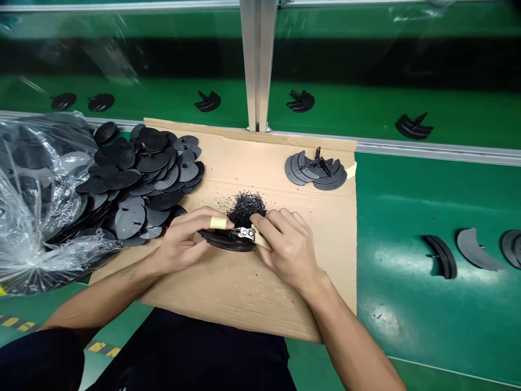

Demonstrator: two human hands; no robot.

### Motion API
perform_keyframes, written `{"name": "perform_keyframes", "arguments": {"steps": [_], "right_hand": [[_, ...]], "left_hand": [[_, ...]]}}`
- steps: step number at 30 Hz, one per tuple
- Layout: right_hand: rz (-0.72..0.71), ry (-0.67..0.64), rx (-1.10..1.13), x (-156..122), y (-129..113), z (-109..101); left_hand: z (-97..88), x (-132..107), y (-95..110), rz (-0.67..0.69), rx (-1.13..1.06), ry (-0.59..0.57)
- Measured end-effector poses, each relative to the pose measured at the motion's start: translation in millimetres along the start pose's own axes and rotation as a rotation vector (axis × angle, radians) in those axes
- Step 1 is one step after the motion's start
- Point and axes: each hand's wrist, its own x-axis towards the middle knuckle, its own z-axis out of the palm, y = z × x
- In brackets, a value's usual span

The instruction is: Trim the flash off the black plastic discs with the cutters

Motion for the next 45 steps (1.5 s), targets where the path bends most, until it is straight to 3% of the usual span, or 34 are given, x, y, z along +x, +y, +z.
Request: {"name": "perform_keyframes", "arguments": {"steps": [12, 19, 23, 28, 31, 34, 37, 41, 45], "right_hand": [[-0.02, 0.069, -0.177, 1, -7, -2], [0.044, 0.043, -0.027, -3, -6, -1], [0.042, 0.059, -0.2, 0, -4, -1], [-0.011, -0.05, -0.372, 2, -2, 2], [0.073, -0.101, -0.28, 2, 3, 2], [0.168, -0.105, 0.022, 4, 6, -2], [0.097, -0.033, 0.294, 6, 5, -7], [-0.09, 0.121, 0.226, 7, 2, -9], [-0.183, 0.162, 0.145, 8, -1, -10]], "left_hand": [[3.9, -3, -2, -0.015, -0.039, 0.02], [1.4, 1, 0, -0.023, -0.012, 0.001], [-0.2, 3, -1, 0.023, 0.027, 0.001], [2.3, -1, -8, 0.061, 0.247, -0.072], [3.2, -2, -12, 0.051, 0.369, -0.043], [4.1, 0, -15, 0.038, 0.363, 0.024], [4.5, 5, -14, 0.074, 0.335, 0.029], [-4.8, 17, -7, 0.118, 0.188, -0.074], [-25.9, 36, 8, -0.014, 0.117, -0.373]]}}
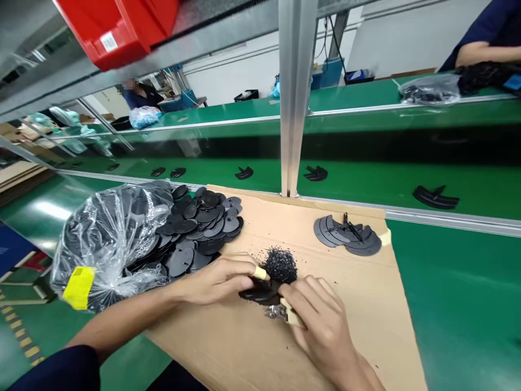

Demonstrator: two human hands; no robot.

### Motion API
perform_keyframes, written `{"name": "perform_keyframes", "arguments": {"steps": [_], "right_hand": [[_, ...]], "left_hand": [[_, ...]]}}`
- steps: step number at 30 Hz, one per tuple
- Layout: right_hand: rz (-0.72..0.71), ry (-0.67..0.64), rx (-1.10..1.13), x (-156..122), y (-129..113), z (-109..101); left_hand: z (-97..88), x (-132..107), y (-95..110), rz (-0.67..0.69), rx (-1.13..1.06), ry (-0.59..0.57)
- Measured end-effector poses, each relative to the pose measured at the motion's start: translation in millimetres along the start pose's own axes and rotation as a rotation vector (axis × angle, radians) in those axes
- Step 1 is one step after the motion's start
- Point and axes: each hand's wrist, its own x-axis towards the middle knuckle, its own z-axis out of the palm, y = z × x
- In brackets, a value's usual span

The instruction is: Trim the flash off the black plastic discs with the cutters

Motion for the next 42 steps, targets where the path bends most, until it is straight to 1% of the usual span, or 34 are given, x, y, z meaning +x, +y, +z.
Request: {"name": "perform_keyframes", "arguments": {"steps": [2, 3, 5, 6, 8, 9, 10, 12, 13, 15, 18, 20, 22, 24, 27, 29, 31, 34, 36, 38, 40, 41, 42], "right_hand": [[-0.044, 0.003, -0.026, -1, -1, 1], [-0.058, 0.011, -0.042, -2, 0, 2], [-0.068, 0.035, -0.084, -6, 4, 4], [-0.066, 0.044, -0.106, -9, 8, 6], [-0.061, 0.049, -0.137, -14, 15, 7], [-0.056, 0.043, -0.146, -15, 18, 7], [-0.053, 0.038, -0.15, -16, 21, 7], [-0.052, 0.035, -0.146, -16, 22, 6], [-0.051, 0.036, -0.146, -15, 21, 5], [-0.044, 0.048, -0.149, -13, 19, 5], [0.001, 0.068, -0.147, -16, 19, 9], [0.032, 0.096, -0.127, -22, 21, 13], [0.059, 0.116, -0.103, -28, 23, 17], [0.081, 0.111, -0.079, -31, 23, 17], [0.107, 0.084, -0.061, -26, 20, 11], [0.124, 0.046, -0.064, -20, 16, 6], [0.129, 0.02, -0.076, -15, 14, 3], [0.116, 0.034, -0.096, -12, 12, 3], [0.108, 0.064, -0.113, -12, 10, 5], [0.108, 0.104, -0.147, -12, 7, 6], [0.114, 0.146, -0.183, -12, 2, 7], [0.114, 0.158, -0.192, -12, 0, 8], [0.112, 0.165, -0.195, -11, -3, 8]], "left_hand": [[-16.2, 7, 4, -0.029, 0.061, -0.158], [-25.3, 11, 3, -0.023, 0.1, -0.206], [-47.3, 22, -6, 0.006, 0.16, -0.237], [-60.9, 28, -14, 0.005, 0.206, -0.224], [-92.8, 43, -37, -0.067, 0.343, -0.163], [-110.2, 50, -51, -0.172, 0.493, -0.112], [-127.7, 57, -67, -0.314, 0.644, -0.039], [-159.2, 67, -99, -0.434, 0.742, 0.04], [-171.8, 70, -114, -0.487, 0.777, 0.071], [-189.0, 73, -143, -0.594, 0.826, 0.114], [-198.5, 71, -176, -0.73, 0.861, 0.112], [-199.5, 72, -193, -0.8, 0.87, 0.075], [-198.6, 79, -206, -0.85, 0.885, 0.046], [-194.6, 93, -215, -0.859, 0.909, 0.038], [-180.4, 116, -223, -0.799, 0.93, 0.026], [-168.5, 128, -223, -0.763, 0.929, 0.003], [-160.3, 133, -216, -0.752, 0.928, -0.012], [-160.5, 130, -192, -0.736, 0.924, -0.003], [-164.6, 123, -167, -0.696, 0.906, 0.007], [-163.4, 111, -136, -0.642, 0.872, 0.001], [-150.2, 94, -99, -0.557, 0.79, -0.042], [-138.3, 85, -80, -0.496, 0.73, -0.08], [-123.4, 75, -61, -0.376, 0.615, -0.141]]}}
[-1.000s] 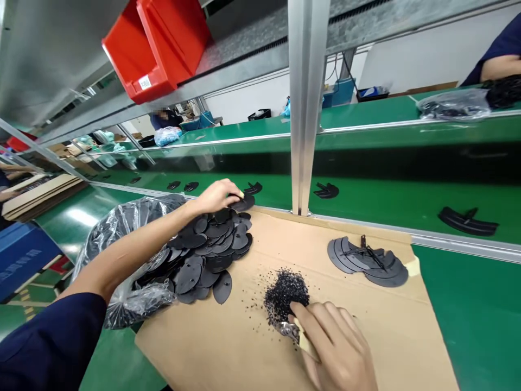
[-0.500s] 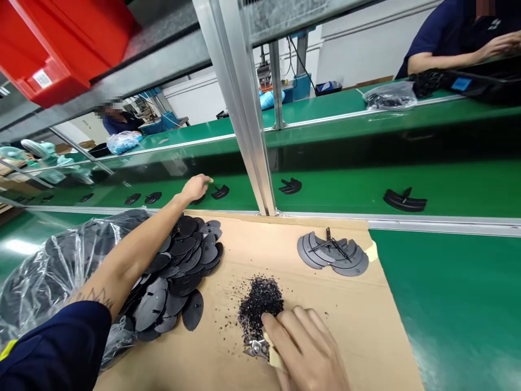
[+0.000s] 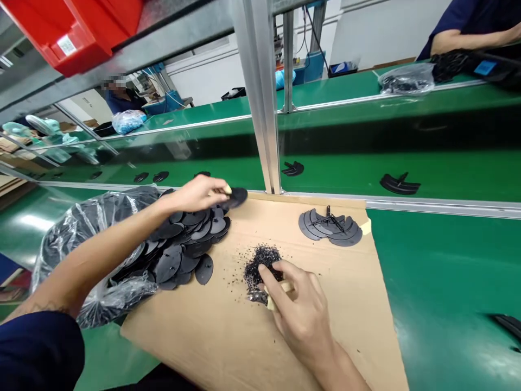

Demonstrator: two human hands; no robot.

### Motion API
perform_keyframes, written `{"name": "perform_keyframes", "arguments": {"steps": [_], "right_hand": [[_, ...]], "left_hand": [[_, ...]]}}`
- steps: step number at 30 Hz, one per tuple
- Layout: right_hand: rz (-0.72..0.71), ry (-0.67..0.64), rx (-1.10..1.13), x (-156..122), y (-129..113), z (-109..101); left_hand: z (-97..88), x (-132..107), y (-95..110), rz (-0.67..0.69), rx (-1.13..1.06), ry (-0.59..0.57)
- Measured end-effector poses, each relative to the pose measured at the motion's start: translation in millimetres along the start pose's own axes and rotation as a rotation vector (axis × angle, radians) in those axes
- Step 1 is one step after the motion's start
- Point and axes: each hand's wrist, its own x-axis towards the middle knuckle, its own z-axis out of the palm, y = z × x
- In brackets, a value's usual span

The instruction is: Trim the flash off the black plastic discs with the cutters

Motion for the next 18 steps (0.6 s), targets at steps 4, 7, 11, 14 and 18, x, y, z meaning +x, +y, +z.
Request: {"name": "perform_keyframes", "arguments": {"steps": [4, 7, 11, 14, 18], "right_hand": [[-0.084, -0.066, 0.042, 3, -8, 3], [-0.093, -0.12, 0.177, 5, -12, 6], [0.198, -0.085, 0.359, 7, -15, 6], [0.452, -0.051, 0.476, 10, -14, 2], [0.701, -0.037, 0.665, 13, -9, 1]], "left_hand": [[33.1, -54, 72, 0.419, -0.29, -0.173], [52.0, -69, 85, 0.424, -0.366, -0.229], [53.8, -64, 49, -0.021, -0.025, -0.01], [54.0, -55, 19, -0.243, 0.147, 0.095], [58.7, -51, 8, -0.259, 0.15, 0.095]]}}
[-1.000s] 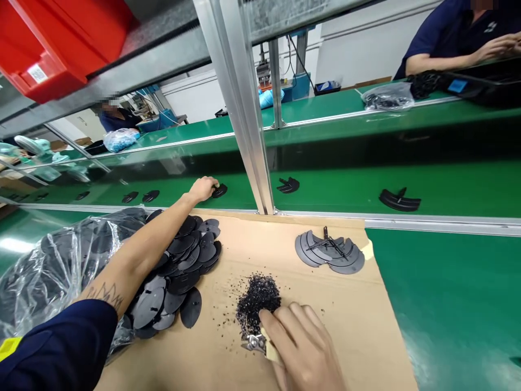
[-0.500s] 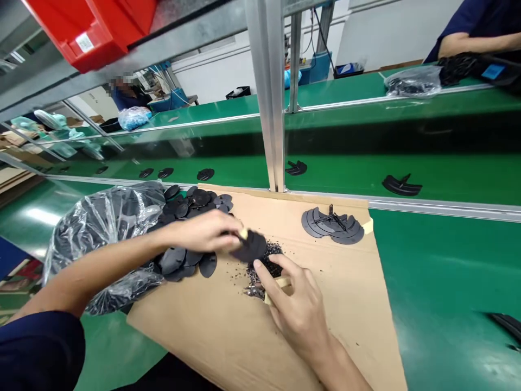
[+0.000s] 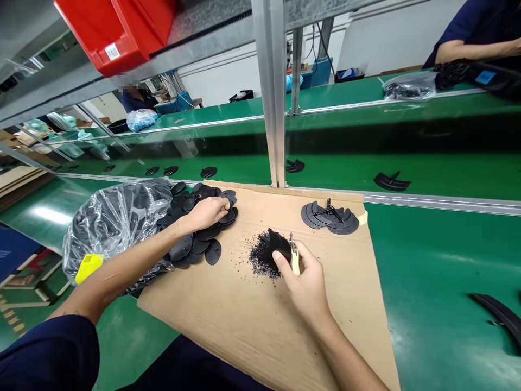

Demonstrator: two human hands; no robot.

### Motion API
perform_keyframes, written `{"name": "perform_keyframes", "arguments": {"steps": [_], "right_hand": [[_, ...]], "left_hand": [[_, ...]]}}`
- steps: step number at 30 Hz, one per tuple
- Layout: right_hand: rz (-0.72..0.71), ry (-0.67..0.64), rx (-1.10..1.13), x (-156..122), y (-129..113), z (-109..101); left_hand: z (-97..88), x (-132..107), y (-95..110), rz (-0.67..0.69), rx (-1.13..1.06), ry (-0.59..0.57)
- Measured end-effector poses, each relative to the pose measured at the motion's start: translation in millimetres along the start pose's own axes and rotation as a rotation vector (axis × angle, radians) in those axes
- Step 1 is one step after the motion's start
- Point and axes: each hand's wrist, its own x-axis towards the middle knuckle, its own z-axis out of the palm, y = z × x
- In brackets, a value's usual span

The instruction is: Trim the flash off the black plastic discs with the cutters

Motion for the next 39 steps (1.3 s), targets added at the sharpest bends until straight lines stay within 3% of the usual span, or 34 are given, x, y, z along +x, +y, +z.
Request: {"name": "perform_keyframes", "arguments": {"steps": [4, 7, 9, 12, 18, 25, 31, 39], "right_hand": [[0.26, -0.011, 0.221, 1, 0, 2], [0.447, -0.026, 0.376, 0, -4, 6], [0.524, -0.044, 0.443, -1, -7, 7], [0.596, -0.059, 0.54, -3, -10, 9], [0.585, -0.094, 0.572, -6, -7, 10], [0.46, -0.164, 0.463, -11, -3, 13], [0.4, -0.173, 0.331, -14, -1, 14], [0.293, -0.203, 0.175, -14, -6, 11]], "left_hand": [[-10.3, -17, 12, 0.087, -0.074, 0.068], [-17.7, -40, 31, 0.331, -0.308, 0.312], [-13.4, -55, 48, 0.487, -0.478, 0.494], [7.2, -68, 73, 0.59, -0.601, 0.595], [42.6, -75, 93, 0.455, -0.818, 0.554], [47.7, -80, 101, 0.2, -0.976, 0.537], [48.9, -81, 101, 0.139, -1.007, 0.441], [52.4, -79, 101, 0.097, -1.369, 0.175]]}}
